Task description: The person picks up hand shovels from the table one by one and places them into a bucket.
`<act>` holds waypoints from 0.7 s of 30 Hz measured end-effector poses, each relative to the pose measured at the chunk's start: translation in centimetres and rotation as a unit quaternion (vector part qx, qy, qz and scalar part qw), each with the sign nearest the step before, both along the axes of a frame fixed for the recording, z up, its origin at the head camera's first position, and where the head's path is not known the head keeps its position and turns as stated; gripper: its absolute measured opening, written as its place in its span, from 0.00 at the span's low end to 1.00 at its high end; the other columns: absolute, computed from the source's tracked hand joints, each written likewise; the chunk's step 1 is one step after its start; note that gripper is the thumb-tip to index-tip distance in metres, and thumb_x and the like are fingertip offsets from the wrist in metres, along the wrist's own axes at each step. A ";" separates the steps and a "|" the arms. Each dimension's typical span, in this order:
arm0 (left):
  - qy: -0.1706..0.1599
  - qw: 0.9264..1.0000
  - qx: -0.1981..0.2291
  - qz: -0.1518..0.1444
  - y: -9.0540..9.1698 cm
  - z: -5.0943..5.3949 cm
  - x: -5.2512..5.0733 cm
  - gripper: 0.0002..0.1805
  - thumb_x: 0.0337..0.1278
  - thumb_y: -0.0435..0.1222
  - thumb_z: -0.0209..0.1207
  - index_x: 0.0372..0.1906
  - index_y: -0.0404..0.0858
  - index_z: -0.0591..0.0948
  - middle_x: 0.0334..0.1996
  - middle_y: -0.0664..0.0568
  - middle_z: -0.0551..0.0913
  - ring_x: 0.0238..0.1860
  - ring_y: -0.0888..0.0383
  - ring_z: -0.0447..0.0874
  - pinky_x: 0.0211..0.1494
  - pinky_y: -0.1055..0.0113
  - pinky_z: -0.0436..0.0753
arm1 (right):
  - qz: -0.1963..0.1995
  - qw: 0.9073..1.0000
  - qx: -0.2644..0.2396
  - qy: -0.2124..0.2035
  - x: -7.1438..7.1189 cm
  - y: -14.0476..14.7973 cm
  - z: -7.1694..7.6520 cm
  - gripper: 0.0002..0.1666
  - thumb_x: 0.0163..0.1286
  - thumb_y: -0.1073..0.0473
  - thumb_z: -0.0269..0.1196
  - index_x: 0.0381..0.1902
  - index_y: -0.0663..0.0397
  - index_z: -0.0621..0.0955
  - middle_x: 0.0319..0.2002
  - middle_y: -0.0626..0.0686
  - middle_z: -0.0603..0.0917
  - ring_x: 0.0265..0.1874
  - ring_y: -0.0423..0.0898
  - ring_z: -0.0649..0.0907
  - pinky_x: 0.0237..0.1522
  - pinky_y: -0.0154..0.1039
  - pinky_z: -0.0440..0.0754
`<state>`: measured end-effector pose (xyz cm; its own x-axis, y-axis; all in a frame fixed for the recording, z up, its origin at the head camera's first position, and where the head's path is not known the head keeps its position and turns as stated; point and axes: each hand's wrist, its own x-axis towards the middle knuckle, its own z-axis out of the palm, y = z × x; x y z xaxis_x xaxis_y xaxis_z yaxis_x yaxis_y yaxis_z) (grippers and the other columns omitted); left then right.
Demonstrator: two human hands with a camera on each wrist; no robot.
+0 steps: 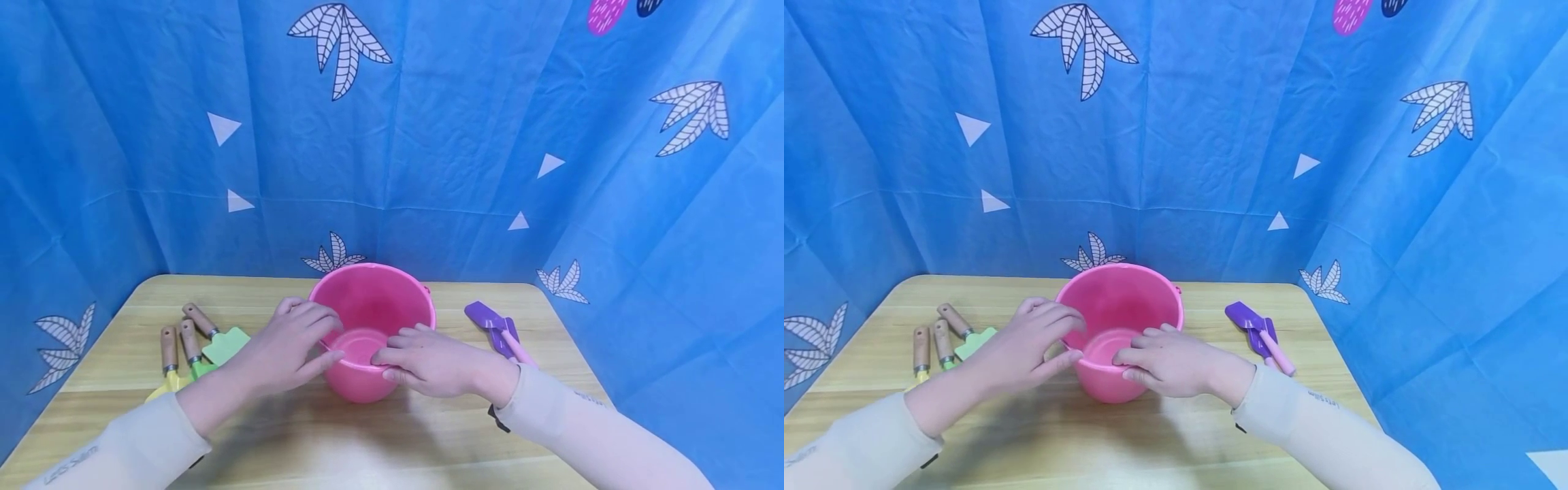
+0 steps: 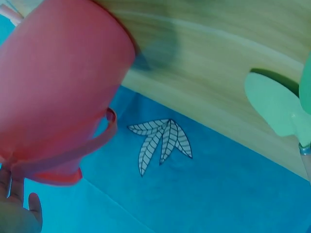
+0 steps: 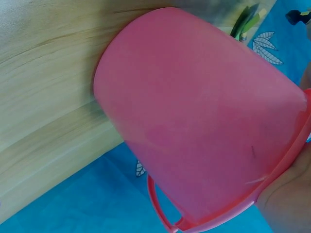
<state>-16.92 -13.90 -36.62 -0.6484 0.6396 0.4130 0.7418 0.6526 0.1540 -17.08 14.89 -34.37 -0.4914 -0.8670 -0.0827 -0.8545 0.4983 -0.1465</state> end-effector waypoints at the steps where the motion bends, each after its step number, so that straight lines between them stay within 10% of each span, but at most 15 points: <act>1: -0.001 1.000 0.002 0.002 -0.1 0.2 0.0 0.20 0.64 0.57 0.59 0.51 0.49 0.80 0.49 0.61 0.81 0.57 0.59 0.75 0.65 0.46 0.66 | 0.000 1.000 -0.001 0.000 0.0 0.0 0.0 0.24 0.80 0.38 0.45 0.64 0.34 0.75 0.49 0.37 0.79 0.50 0.37 0.75 0.57 0.41 0.75; 21: 0.022 0.997 0.039 0.067 -5.1 1.8 -1.7 0.21 0.65 0.50 0.62 0.55 0.43 0.81 0.55 0.51 0.82 0.60 0.48 0.75 0.62 0.41 0.63 | -0.002 1.000 -0.002 -0.008 -0.1 0.0 -0.1 0.20 0.79 0.43 0.50 0.64 0.34 0.75 0.48 0.36 0.78 0.49 0.37 0.74 0.56 0.40 0.74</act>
